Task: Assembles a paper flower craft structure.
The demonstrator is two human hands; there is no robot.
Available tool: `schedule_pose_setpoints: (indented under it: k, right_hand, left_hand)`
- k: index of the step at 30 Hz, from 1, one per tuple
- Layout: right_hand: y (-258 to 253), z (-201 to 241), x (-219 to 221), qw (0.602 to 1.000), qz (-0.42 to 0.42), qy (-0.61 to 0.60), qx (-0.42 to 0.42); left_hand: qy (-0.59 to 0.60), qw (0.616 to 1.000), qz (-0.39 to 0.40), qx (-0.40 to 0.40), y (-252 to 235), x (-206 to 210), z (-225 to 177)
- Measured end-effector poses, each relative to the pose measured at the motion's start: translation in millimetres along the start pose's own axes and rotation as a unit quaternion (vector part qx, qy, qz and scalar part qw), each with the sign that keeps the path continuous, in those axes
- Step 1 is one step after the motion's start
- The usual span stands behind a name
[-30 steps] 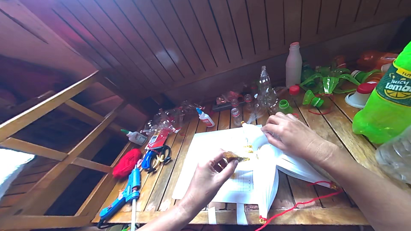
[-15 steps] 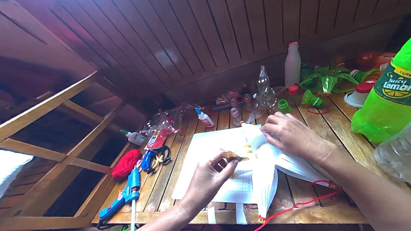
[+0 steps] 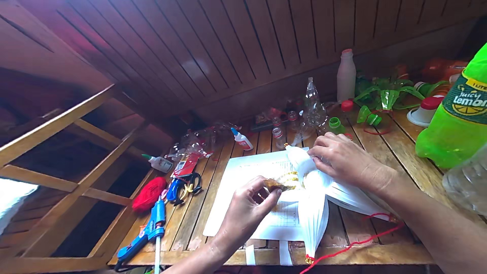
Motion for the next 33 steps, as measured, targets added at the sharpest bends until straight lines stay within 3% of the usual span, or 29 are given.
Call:
schedule_pose_setpoints:
  k: [33]
  right_hand:
    - [0.4, 0.4, -0.4, 1.000, -0.007, 0.001, -0.003]
  left_hand:
    - [-0.012, 1.000, 0.003, 0.012, -0.8, 0.9, -1.9]
Point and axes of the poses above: each hand's wrist, its own y-axis away from the middle knuckle, its own x-axis out of the palm, z = x × y, the point moved 7 cm from there along -y, towards the middle knuckle, and after that the axes turned 10 degrees about z, right-handed, at the moved point
